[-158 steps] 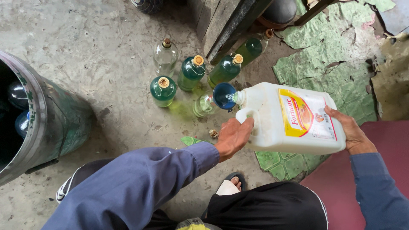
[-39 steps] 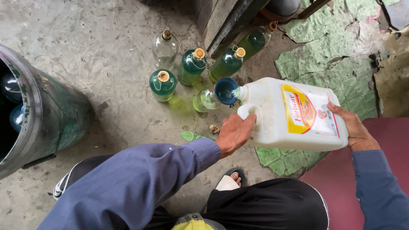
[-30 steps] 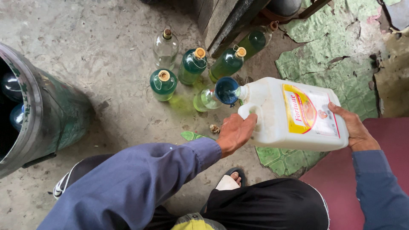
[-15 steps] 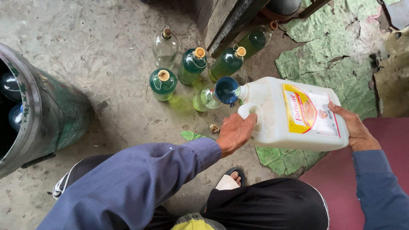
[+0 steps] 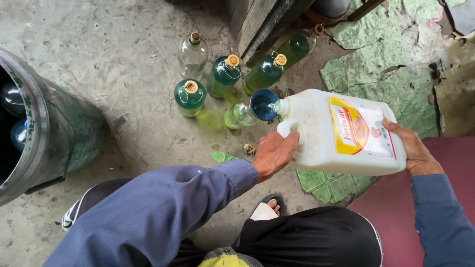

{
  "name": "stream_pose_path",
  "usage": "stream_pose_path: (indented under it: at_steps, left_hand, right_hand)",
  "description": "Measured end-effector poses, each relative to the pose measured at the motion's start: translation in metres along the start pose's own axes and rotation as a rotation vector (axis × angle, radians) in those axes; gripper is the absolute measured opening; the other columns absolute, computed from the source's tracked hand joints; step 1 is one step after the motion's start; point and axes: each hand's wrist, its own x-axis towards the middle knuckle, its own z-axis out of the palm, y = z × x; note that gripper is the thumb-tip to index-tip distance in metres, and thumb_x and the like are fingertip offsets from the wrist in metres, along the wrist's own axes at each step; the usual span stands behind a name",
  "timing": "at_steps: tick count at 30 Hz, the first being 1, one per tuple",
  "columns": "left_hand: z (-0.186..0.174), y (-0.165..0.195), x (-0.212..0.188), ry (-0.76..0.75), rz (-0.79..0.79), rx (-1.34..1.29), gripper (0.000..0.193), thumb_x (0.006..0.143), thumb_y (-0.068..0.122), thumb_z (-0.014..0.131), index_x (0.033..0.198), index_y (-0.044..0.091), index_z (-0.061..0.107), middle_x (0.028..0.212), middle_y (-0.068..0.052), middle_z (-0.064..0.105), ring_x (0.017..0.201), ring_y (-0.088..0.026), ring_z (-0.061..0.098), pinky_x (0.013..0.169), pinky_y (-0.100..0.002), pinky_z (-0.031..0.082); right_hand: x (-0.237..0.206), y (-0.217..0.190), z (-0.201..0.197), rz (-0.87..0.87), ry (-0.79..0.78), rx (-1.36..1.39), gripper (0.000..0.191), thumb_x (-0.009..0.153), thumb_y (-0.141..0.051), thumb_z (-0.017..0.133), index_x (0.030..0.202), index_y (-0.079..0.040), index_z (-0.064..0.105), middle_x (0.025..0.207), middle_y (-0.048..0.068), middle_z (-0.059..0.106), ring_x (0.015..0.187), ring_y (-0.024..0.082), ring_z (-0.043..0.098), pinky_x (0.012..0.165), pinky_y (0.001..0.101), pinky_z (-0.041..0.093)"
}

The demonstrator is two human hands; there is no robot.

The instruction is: The person sits on the floor and pours cooking oil from a large white plastic jug through a blue funnel into glass bottles arranged on the ground. They fill one bottle at a time, cap the filled bottles, and reposition the funnel for the next bottle.

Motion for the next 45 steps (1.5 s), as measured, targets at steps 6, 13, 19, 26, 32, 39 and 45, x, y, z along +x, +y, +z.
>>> stream_pose_path:
  at_steps: [6,13,19,26,32,39,45]
  left_hand:
    - [0.001,-0.002,0.001,0.004,0.044,0.027,0.068,0.086,0.054,0.047,0.098,-0.006,0.075,0.093,-0.027,0.076,0.095,-0.043,0.072,0.092,-0.048,0.052]
    - [0.002,-0.005,0.004,0.023,0.044,0.027,0.066,0.087,0.055,0.047,0.098,-0.005,0.075,0.094,-0.026,0.076,0.097,-0.044,0.072,0.093,-0.048,0.052]
    - [0.003,-0.007,0.004,0.023,0.064,0.022,0.067,0.087,0.056,0.047,0.1,-0.004,0.075,0.095,-0.027,0.075,0.098,-0.044,0.072,0.094,-0.048,0.052]
    - [0.003,-0.006,0.004,0.018,0.052,-0.006,0.066,0.085,0.056,0.048,0.1,-0.002,0.075,0.093,-0.026,0.076,0.096,-0.042,0.073,0.092,-0.047,0.052]
    - [0.003,-0.006,0.005,0.024,0.067,0.008,0.065,0.086,0.055,0.048,0.097,-0.004,0.075,0.091,-0.026,0.076,0.094,-0.042,0.073,0.09,-0.047,0.053]
    - [0.005,-0.009,0.007,0.039,0.05,0.024,0.065,0.086,0.055,0.049,0.096,-0.004,0.075,0.091,-0.026,0.076,0.094,-0.042,0.073,0.089,-0.048,0.053]
    - [0.008,-0.011,0.011,0.05,0.086,0.09,0.063,0.088,0.055,0.047,0.093,-0.002,0.075,0.088,-0.026,0.074,0.091,-0.042,0.072,0.086,-0.048,0.053]
  right_hand:
    - [0.0,-0.001,-0.001,0.018,-0.026,0.02,0.055,0.1,-0.036,0.068,0.14,0.001,0.058,0.123,0.012,0.071,0.102,0.019,0.071,0.088,0.0355,0.058]
    - [0.002,-0.004,-0.004,0.012,-0.015,0.008,0.055,0.1,-0.036,0.067,0.139,0.001,0.058,0.124,0.013,0.071,0.103,0.019,0.072,0.089,0.0358,0.058]
    - [-0.001,-0.005,-0.002,0.009,0.004,-0.014,0.054,0.1,-0.036,0.068,0.139,0.001,0.059,0.123,0.013,0.071,0.102,0.019,0.072,0.088,0.0357,0.058]
    - [0.002,-0.008,-0.003,0.02,-0.016,0.001,0.053,0.1,-0.035,0.068,0.138,0.001,0.06,0.122,0.013,0.072,0.101,0.019,0.072,0.087,0.0355,0.059]
    - [0.002,-0.008,-0.005,0.025,0.003,-0.009,0.054,0.099,-0.036,0.069,0.139,0.0,0.059,0.123,0.013,0.071,0.102,0.019,0.072,0.087,0.0361,0.059]
    - [-0.001,-0.011,0.001,0.031,0.013,-0.014,0.055,0.098,-0.035,0.069,0.139,0.0,0.059,0.124,0.015,0.071,0.103,0.02,0.072,0.088,0.0373,0.058]
    - [-0.003,-0.012,0.008,0.049,-0.053,0.028,0.055,0.096,-0.036,0.068,0.138,-0.001,0.059,0.122,0.013,0.072,0.101,0.02,0.073,0.087,0.037,0.059]
